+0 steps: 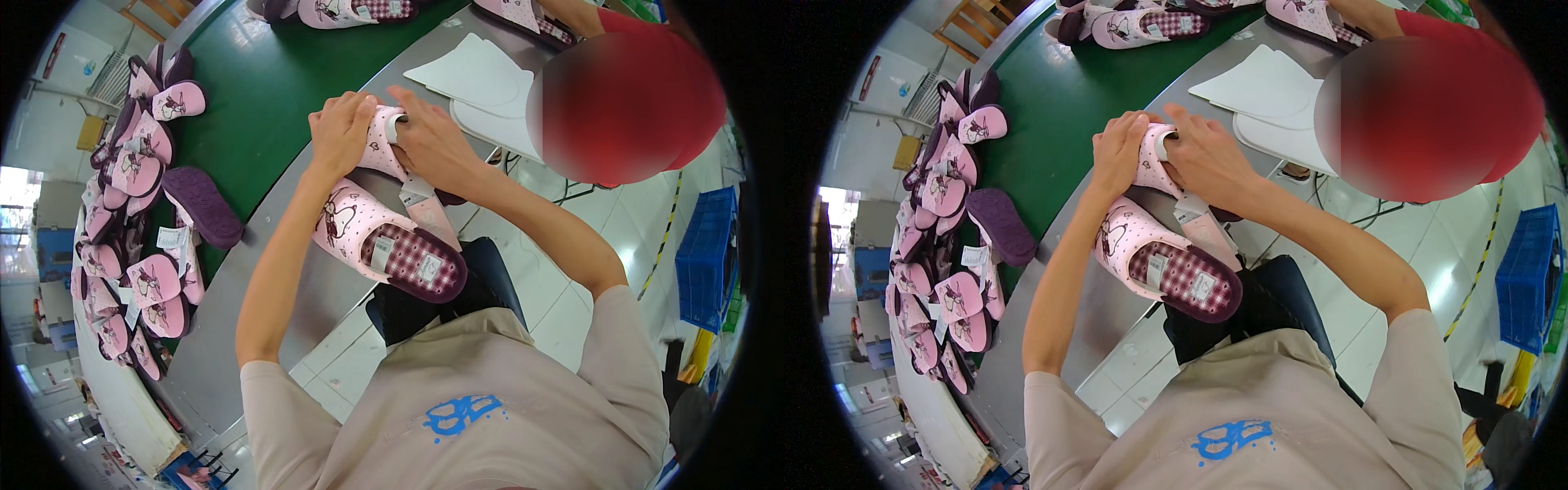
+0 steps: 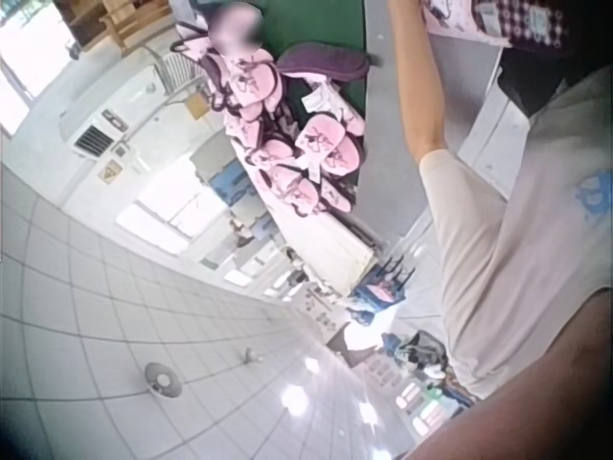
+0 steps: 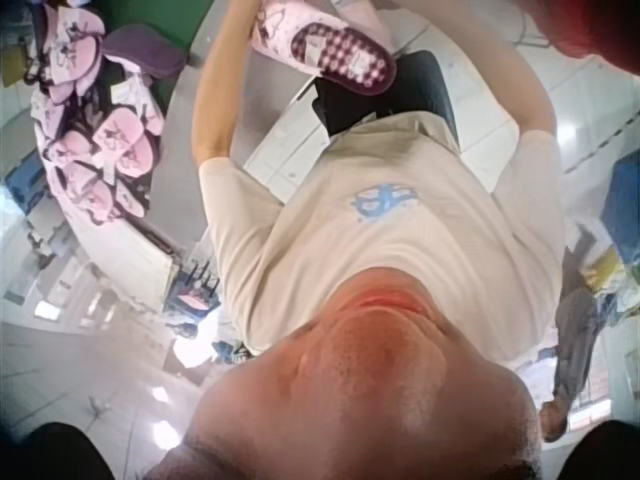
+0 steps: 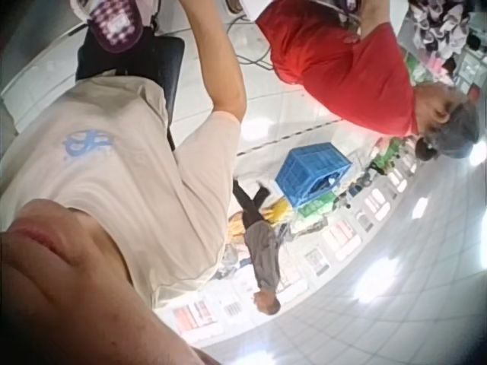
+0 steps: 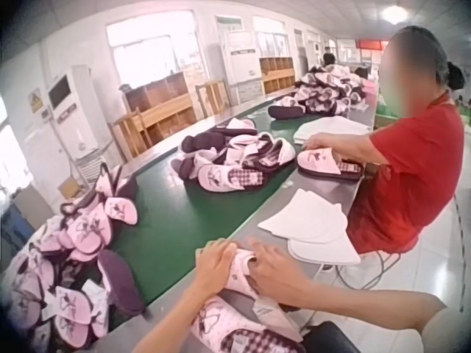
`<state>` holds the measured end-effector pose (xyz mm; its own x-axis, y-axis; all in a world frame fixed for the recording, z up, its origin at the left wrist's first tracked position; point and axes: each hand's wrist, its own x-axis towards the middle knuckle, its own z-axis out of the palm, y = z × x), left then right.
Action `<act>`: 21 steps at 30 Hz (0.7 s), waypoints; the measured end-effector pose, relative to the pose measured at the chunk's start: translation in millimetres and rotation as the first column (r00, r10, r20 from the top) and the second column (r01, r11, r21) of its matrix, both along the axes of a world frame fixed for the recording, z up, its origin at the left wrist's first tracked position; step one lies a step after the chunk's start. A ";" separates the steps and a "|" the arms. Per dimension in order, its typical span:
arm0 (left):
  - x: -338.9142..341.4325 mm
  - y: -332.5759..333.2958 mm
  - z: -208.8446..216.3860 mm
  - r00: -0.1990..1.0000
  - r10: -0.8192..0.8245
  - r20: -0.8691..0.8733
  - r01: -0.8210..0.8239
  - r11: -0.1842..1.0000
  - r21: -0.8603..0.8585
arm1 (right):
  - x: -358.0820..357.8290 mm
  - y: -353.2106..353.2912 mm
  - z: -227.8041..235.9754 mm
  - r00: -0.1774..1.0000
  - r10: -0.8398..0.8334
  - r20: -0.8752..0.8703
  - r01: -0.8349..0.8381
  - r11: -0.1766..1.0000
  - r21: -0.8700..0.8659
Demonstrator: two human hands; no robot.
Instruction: The person inserts white paper inserts into pink cartoon-patterned slippers on a green conveyor belt. They handle each slipper individually, place the insert inside, and move the finished pair down the line.
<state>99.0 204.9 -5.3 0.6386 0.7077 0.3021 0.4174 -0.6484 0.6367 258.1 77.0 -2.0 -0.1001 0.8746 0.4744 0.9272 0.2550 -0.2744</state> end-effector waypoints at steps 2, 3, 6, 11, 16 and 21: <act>-0.5 -1.7 2.0 1.000 0.017 -0.018 -0.017 1.000 0.009 | 2.0 5.2 -4.3 1.000 0.019 0.020 -0.020 0.998 0.060; -1.0 -1.6 1.9 1.000 0.017 -0.018 -0.017 1.000 0.003 | 2.4 7.1 -6.6 0.999 0.028 0.027 -0.031 0.995 0.090; -3.6 0.3 3.1 0.999 0.032 -0.016 -0.032 0.999 -0.011 | 1.6 11.4 -4.3 0.998 0.061 -0.017 -0.060 0.998 0.030; -5.1 -0.8 3.2 0.997 0.077 0.000 -0.077 0.996 -0.045 | 2.7 20.3 -8.4 0.994 0.098 -0.057 -0.095 0.993 0.064; -7.3 2.8 -1.5 0.994 0.111 -0.005 -0.111 0.994 -0.013 | 5.7 30.2 -13.8 0.990 0.135 -0.038 -0.131 0.986 0.108; -3.0 -3.6 7.8 0.991 0.124 -0.048 -0.122 0.992 0.035 | 6.9 29.6 -9.7 0.990 0.138 -0.037 -0.135 0.988 0.078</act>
